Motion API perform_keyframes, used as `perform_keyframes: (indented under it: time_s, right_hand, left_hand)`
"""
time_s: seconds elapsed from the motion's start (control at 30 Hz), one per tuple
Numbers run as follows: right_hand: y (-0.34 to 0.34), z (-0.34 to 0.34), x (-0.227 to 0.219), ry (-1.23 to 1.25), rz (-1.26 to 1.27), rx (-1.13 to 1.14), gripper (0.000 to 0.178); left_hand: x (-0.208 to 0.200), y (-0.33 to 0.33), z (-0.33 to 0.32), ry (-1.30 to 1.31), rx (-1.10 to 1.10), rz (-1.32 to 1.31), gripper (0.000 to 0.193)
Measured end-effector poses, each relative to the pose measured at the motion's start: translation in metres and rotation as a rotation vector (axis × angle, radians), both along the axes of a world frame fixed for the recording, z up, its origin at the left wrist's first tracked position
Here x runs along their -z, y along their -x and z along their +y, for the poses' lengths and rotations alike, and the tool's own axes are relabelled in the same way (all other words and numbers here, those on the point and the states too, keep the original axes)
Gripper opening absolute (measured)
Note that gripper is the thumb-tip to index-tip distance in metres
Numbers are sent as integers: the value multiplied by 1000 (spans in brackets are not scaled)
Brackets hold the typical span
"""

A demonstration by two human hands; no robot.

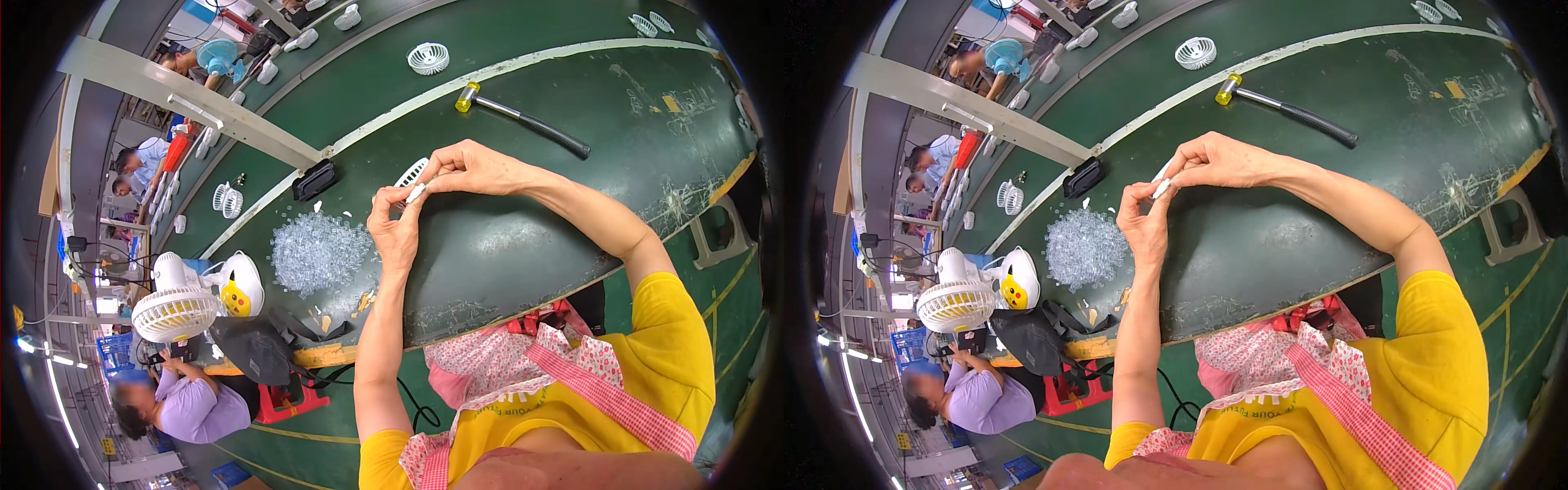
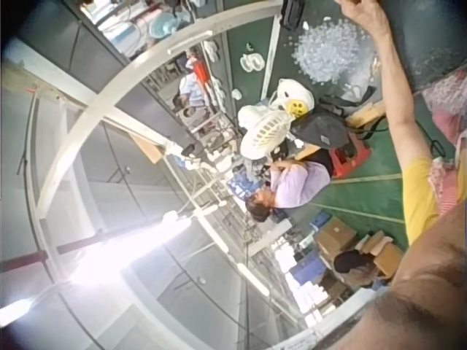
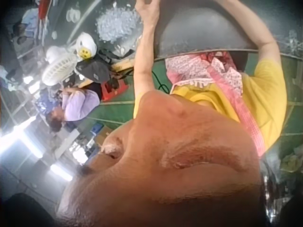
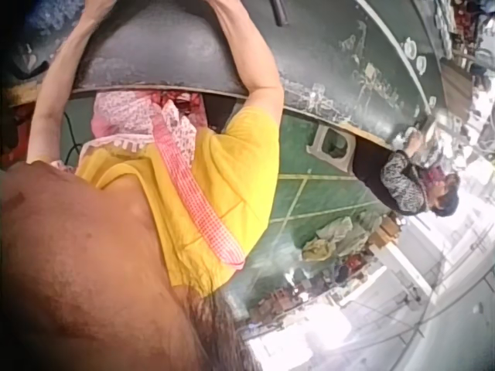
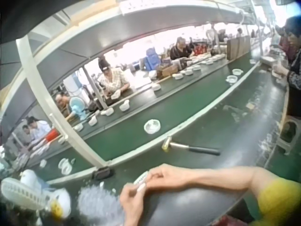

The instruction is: The person assembles portable fan components by hand, attaching circuit boards and plastic casing parts together, tapping the pieces with a mallet, and placing the assembled units onto the conveyor belt.

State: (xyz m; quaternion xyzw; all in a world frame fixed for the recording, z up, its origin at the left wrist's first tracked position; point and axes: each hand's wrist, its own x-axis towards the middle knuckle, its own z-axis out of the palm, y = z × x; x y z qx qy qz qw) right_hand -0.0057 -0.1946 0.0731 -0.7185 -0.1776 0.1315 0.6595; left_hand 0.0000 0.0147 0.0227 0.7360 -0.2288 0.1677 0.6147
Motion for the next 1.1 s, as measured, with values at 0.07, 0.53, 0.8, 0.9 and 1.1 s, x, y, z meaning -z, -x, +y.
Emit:
perform_keyframes:
  time_s: [0.07,0.53,0.8,0.9,1.1]
  right_hand:
    - [2,-2,-2,57,-67,-6,25]
    - [-9,-12,0,-119,132,-104,23]
    - [-5,-16,-5,-109,140,-128,22]
    - [2,-9,-16,79,-84,-61,21]
    - [6,-9,-18,28,-128,-48,23]
  left_hand:
    - [-5,3,-4,135,101,124,17]
    - [-7,8,-5,363,293,388,21]
    - [-5,10,-8,388,352,356,21]
    - [0,8,-7,492,383,422,22]
    - [2,5,-4,627,558,608,17]
